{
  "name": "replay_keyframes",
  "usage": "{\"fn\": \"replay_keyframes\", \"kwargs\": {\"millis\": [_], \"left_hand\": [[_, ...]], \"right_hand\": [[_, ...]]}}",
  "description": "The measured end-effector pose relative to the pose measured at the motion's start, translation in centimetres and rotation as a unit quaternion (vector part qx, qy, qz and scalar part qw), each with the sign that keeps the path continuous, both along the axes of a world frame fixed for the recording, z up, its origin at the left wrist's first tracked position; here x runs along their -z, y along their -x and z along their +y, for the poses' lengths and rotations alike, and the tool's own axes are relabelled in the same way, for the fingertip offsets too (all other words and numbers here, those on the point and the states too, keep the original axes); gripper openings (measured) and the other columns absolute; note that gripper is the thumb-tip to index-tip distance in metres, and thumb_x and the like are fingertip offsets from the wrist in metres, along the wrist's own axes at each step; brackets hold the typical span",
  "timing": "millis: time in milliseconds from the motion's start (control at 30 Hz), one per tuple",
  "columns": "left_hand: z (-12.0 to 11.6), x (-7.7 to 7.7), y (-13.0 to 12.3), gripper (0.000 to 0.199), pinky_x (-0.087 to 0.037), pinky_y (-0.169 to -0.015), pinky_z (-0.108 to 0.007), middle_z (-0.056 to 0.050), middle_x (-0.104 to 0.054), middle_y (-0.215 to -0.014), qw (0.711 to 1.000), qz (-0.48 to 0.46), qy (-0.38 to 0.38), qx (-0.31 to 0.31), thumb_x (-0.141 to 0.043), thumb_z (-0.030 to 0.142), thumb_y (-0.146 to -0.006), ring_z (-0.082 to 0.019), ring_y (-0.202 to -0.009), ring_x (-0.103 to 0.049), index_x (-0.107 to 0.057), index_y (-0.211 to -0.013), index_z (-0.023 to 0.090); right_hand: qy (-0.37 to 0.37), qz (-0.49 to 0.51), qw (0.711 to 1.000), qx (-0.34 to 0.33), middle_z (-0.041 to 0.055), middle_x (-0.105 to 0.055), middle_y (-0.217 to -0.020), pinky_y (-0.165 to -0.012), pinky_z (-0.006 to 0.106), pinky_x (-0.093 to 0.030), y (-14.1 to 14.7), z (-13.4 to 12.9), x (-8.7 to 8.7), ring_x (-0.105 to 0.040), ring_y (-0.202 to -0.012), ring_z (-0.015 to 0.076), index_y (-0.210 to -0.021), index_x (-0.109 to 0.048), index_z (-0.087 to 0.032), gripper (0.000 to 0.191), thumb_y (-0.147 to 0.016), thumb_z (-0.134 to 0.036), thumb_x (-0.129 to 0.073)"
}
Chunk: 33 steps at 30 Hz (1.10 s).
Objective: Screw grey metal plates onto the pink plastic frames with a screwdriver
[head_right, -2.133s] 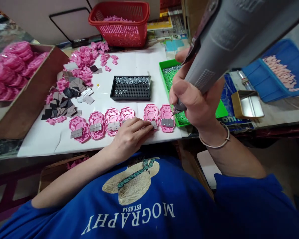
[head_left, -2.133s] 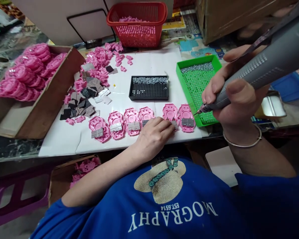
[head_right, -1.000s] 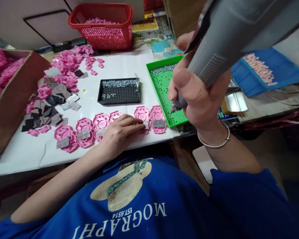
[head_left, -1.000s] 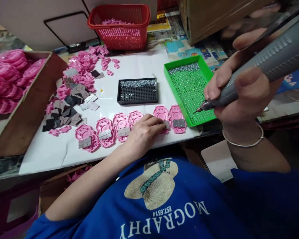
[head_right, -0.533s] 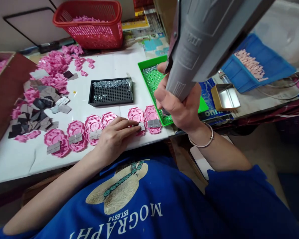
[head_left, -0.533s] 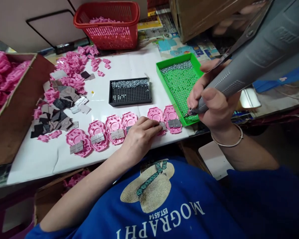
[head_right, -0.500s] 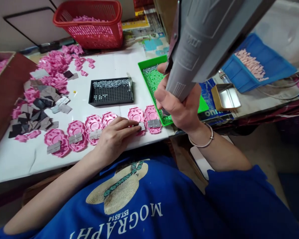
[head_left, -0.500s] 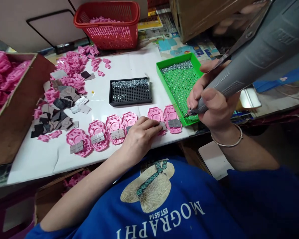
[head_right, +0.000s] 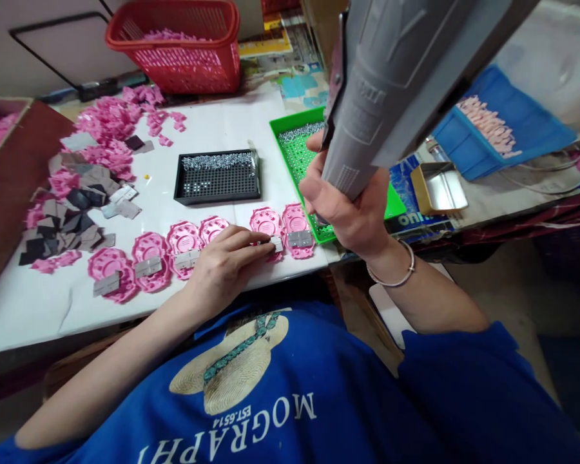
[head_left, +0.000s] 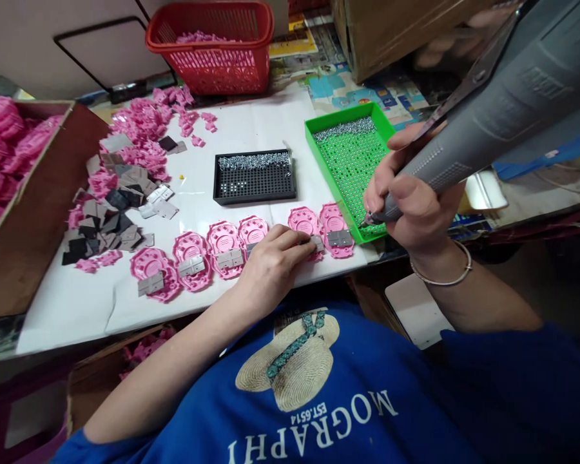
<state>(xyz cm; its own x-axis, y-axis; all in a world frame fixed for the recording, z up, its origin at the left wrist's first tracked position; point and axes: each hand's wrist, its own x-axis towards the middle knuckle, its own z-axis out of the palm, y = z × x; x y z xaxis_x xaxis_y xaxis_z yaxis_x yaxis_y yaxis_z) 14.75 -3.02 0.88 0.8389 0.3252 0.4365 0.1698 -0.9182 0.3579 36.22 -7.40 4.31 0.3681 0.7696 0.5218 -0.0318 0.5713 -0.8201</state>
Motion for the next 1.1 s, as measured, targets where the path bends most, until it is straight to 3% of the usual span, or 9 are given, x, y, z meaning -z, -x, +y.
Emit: {"fn": "replay_keyframes", "kwargs": {"millis": [167, 333, 700, 900, 1100], "left_hand": [[0.0, -0.1, -0.1, 0.022, -0.054, -0.075, -0.033, -0.009, -0.072, -0.101, 1.0, 0.003, -0.011, -0.002, -0.053, 0.004, -0.091, -0.02, -0.089, -0.059, -0.069, -0.103, 0.013], [0.0, -0.1, -0.1, 0.019, -0.053, -0.074, -0.033, -0.009, -0.072, -0.102, 1.0, 0.009, -0.01, -0.009, -0.054, 0.009, -0.093, -0.019, -0.088, -0.059, -0.069, -0.103, 0.014], [0.0, -0.3, 0.1, 0.015, -0.052, -0.074, -0.032, -0.008, -0.073, -0.101, 0.999, -0.005, -0.029, -0.02, -0.057, 0.012, -0.093, -0.019, -0.087, -0.058, -0.07, -0.101, 0.014], [-0.1, -0.6, 0.8, 0.018, -0.054, -0.075, -0.032, -0.009, -0.073, -0.103, 0.999, 0.001, -0.043, -0.031, -0.053, 0.012, -0.095, -0.018, -0.088, -0.059, -0.07, -0.103, 0.015], [0.1, -0.3, 0.9, 0.02, -0.054, -0.075, -0.033, -0.01, -0.073, -0.104, 0.999, 0.006, -0.04, -0.025, -0.052, 0.011, -0.095, -0.019, -0.088, -0.059, -0.069, -0.104, 0.014]], "right_hand": [[0.027, -0.023, 0.999, 0.017, -0.0082, -0.055, -0.059, -0.037, 0.028, -0.034, 0.1, -0.1, 0.1, -0.042, -0.04, 0.0107, -0.103, -0.063, -0.036, 0.037, -0.07, -0.045, -0.078], [0.008, -0.019, 1.0, 0.017, -0.0068, -0.053, -0.059, -0.036, 0.029, -0.032, 0.1, -0.1, 0.2, -0.042, -0.04, 0.0121, -0.101, -0.067, -0.039, 0.032, -0.07, -0.042, -0.077], [-0.022, -0.011, 1.0, 0.018, -0.0058, -0.056, -0.059, -0.035, 0.028, -0.034, 0.3, 0.3, -0.2, -0.043, -0.038, 0.01, -0.098, -0.072, -0.032, 0.03, -0.069, -0.035, -0.079], [-0.007, -0.013, 0.999, 0.042, -0.0067, -0.055, -0.058, -0.033, 0.028, -0.036, 0.2, 0.6, -0.2, -0.041, -0.037, 0.0102, -0.094, -0.072, -0.035, 0.03, -0.065, -0.039, -0.079], [-0.043, 0.0, 0.999, 0.021, -0.0062, -0.057, -0.059, -0.032, 0.028, -0.034, 0.3, 0.6, -0.2, -0.044, -0.037, 0.0097, -0.096, -0.072, -0.028, 0.03, -0.066, -0.03, -0.078]]}}
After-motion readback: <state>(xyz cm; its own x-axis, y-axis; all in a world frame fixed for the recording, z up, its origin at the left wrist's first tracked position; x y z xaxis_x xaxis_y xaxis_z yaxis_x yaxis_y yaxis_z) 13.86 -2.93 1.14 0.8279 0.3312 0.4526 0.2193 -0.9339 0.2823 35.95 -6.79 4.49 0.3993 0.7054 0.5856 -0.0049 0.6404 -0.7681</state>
